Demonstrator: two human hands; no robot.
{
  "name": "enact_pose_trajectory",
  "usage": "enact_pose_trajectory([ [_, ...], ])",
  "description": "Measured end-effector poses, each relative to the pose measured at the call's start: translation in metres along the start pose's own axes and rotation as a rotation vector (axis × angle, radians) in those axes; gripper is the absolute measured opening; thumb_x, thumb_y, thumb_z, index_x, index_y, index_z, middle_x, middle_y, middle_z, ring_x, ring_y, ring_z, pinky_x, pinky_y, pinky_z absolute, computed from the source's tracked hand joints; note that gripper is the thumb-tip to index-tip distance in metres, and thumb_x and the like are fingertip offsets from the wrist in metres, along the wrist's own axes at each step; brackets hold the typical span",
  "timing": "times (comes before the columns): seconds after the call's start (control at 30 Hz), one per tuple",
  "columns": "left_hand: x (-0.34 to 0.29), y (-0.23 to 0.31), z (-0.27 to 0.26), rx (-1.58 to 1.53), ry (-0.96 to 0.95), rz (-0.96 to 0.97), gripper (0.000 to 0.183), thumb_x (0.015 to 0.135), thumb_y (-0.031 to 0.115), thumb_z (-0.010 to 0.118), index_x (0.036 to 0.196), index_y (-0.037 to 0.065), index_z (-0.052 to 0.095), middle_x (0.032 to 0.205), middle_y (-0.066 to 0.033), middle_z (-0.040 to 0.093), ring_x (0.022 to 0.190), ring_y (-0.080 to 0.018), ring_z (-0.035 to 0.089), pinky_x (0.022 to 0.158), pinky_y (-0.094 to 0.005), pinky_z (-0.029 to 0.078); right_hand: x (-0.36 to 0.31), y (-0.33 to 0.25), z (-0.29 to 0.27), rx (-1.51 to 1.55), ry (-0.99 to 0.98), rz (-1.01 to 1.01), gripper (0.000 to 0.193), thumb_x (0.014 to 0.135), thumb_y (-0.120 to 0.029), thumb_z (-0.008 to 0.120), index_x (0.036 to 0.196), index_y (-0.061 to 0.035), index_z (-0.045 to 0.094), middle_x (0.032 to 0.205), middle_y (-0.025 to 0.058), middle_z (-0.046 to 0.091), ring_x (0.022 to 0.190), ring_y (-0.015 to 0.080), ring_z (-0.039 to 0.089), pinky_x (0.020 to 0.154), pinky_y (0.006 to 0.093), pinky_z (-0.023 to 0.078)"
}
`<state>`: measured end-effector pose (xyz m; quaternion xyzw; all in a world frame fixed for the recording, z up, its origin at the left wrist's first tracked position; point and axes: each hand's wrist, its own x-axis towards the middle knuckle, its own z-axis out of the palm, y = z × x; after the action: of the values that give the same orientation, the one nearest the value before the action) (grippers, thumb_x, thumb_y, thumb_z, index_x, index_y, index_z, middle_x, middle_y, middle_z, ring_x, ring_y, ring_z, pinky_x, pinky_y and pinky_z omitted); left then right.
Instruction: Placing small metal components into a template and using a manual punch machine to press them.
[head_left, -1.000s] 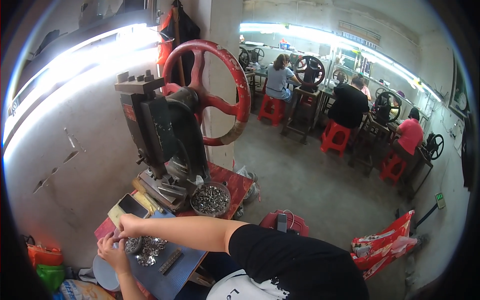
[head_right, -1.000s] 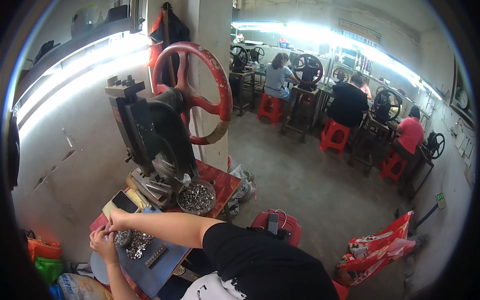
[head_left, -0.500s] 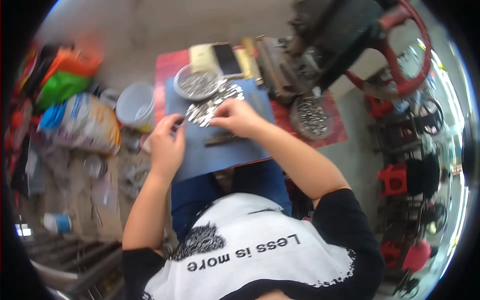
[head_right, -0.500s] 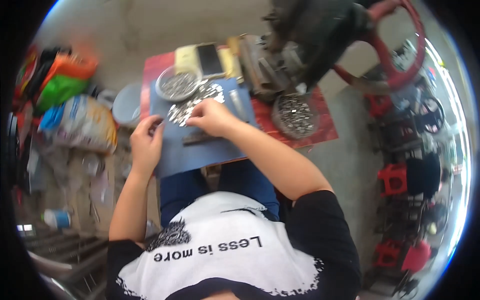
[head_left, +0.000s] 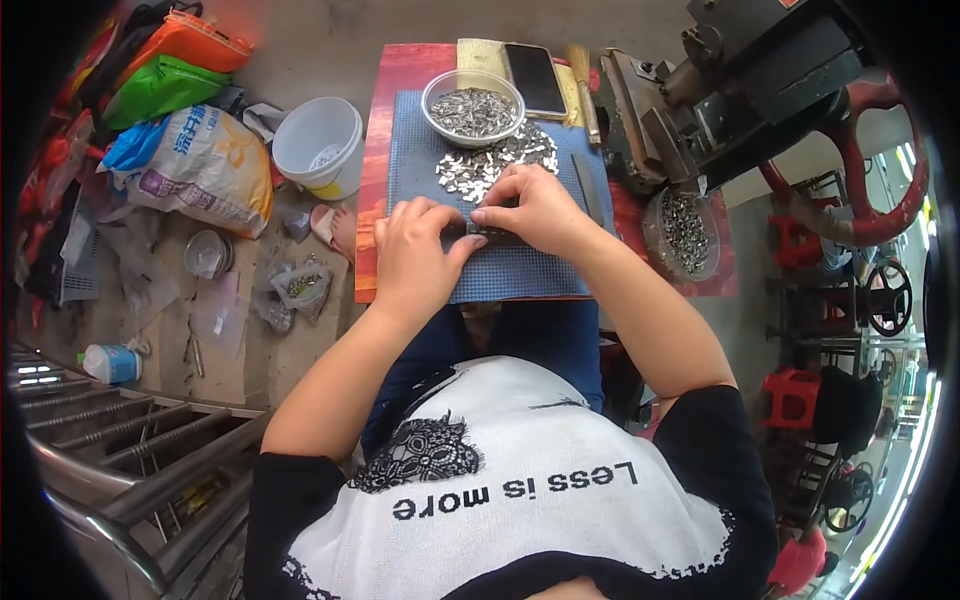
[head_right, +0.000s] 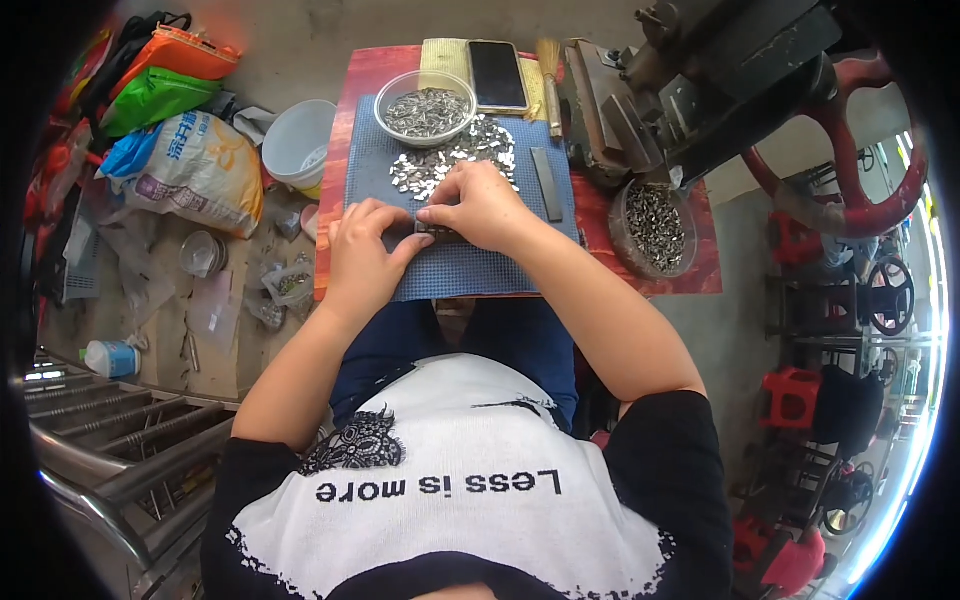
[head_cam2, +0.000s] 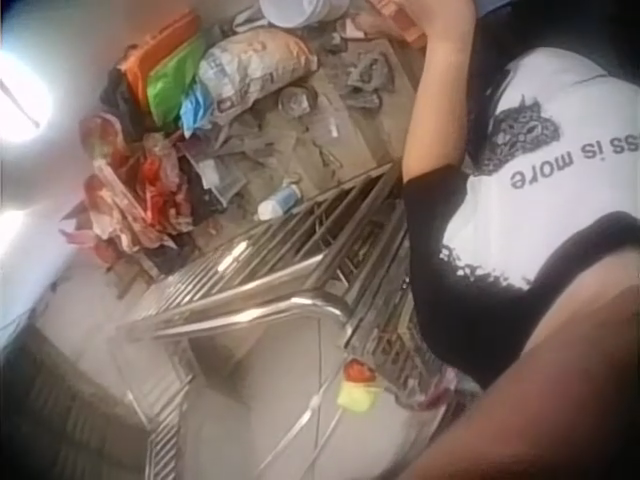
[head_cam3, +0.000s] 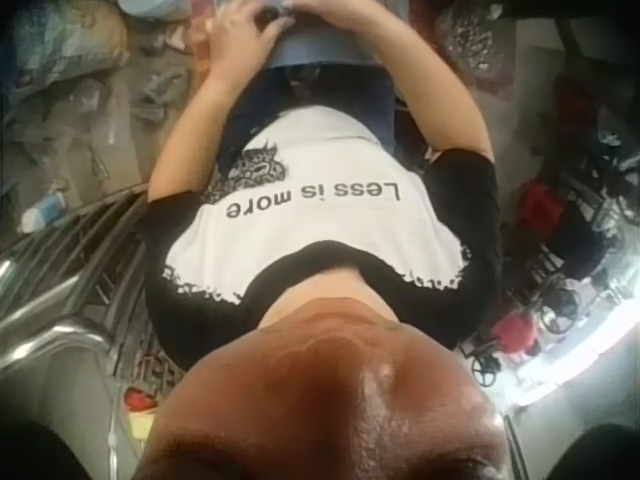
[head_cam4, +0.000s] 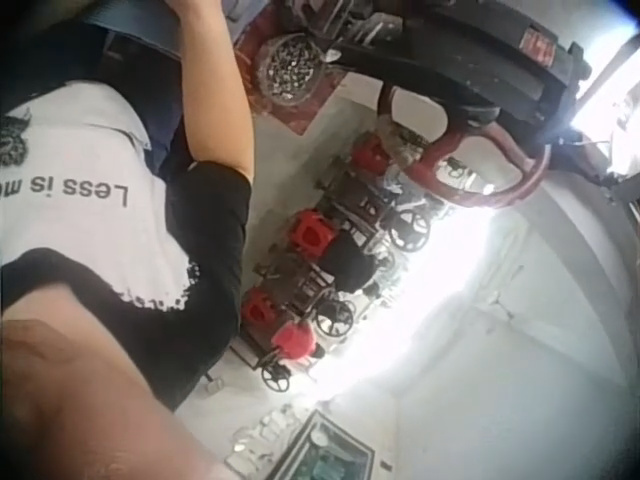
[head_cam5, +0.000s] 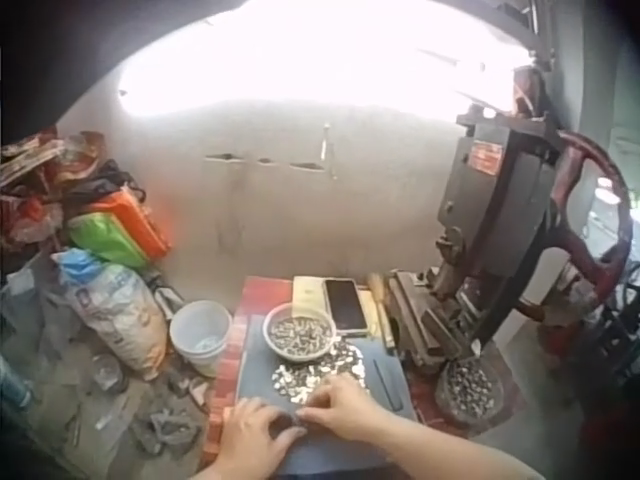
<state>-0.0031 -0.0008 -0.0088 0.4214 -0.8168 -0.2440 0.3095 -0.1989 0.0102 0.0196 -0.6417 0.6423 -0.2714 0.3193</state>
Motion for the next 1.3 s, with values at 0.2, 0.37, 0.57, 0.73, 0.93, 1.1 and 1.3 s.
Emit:
enact_pose_trajectory([
  [0.2,0.001,0.001,0.003,0.011,-0.009,-0.019,0.027,0.076,0.029,0.082,0.090,0.009,0.071,0.095,-0.0041,0.063,0.098,-0.0246,0.057,0.086,-0.0404,0.036,0.000,0.004,0.006,-0.165,0.080,-0.102,0.022,0.074,-0.022,0.086,0.084,-0.0047,0.078,0.082,0.0096,0.065,0.080,0.0233,0.062,0.074,0.0354,0.050],
  [0.37,-0.001,-0.001,0.005,0.009,0.006,-0.042,0.029,0.075,0.028,0.083,0.092,0.009,0.070,0.096,-0.0039,0.063,0.098,-0.0242,0.057,0.086,-0.0401,0.036,-0.004,-0.004,0.012,-0.284,0.140,-0.082,0.022,0.073,-0.028,0.086,0.086,-0.0109,0.080,0.093,0.0099,0.063,0.095,0.0272,0.058,0.087,0.0387,0.045],
  [0.57,0.000,0.001,0.003,0.000,-0.002,-0.016,0.026,0.075,0.028,0.083,0.088,0.010,0.070,0.094,-0.0033,0.063,0.097,-0.0238,0.057,0.086,-0.0395,0.036,-0.008,0.007,0.000,-0.251,0.079,-0.106,0.020,0.074,-0.029,0.085,0.086,-0.0142,0.080,0.094,0.0096,0.061,0.098,0.0286,0.054,0.092,0.0412,0.042],
  [0.73,0.000,0.001,0.003,0.009,0.003,-0.012,0.025,0.075,0.028,0.083,0.088,0.010,0.071,0.093,-0.0025,0.064,0.095,-0.0237,0.057,0.084,-0.0392,0.036,-0.008,0.009,-0.010,-0.242,-0.018,-0.087,0.019,0.076,-0.027,0.084,0.087,-0.0130,0.079,0.097,0.0098,0.060,0.100,0.0276,0.055,0.090,0.0391,0.044],
  [0.93,0.001,0.002,0.003,0.008,0.009,-0.003,0.025,0.076,0.029,0.082,0.087,0.010,0.071,0.092,-0.0025,0.064,0.095,-0.0236,0.057,0.084,-0.0393,0.036,-0.006,0.009,-0.010,-0.225,-0.025,-0.057,0.020,0.078,-0.029,0.082,0.088,-0.0124,0.079,0.098,0.0095,0.060,0.101,0.0274,0.054,0.090,0.0388,0.044],
  [1.1,0.000,0.002,0.001,0.000,0.001,-0.006,0.025,0.076,0.029,0.082,0.087,0.010,0.071,0.092,-0.0025,0.064,0.095,-0.0235,0.057,0.084,-0.0394,0.036,-0.011,0.008,-0.005,-0.285,0.020,-0.117,0.021,0.079,-0.029,0.082,0.090,-0.0122,0.076,0.101,0.0090,0.059,0.104,0.0288,0.050,0.095,0.0385,0.042],
  [1.3,-0.001,0.003,0.002,-0.007,0.002,-0.003,0.024,0.076,0.028,0.082,0.087,0.010,0.071,0.092,-0.0024,0.064,0.095,-0.0234,0.057,0.084,-0.0396,0.035,-0.021,0.017,-0.021,-0.251,0.005,-0.122,0.018,0.079,-0.025,0.082,0.091,-0.0113,0.076,0.102,0.0077,0.058,0.106,0.0279,0.050,0.096,0.0386,0.041],
])
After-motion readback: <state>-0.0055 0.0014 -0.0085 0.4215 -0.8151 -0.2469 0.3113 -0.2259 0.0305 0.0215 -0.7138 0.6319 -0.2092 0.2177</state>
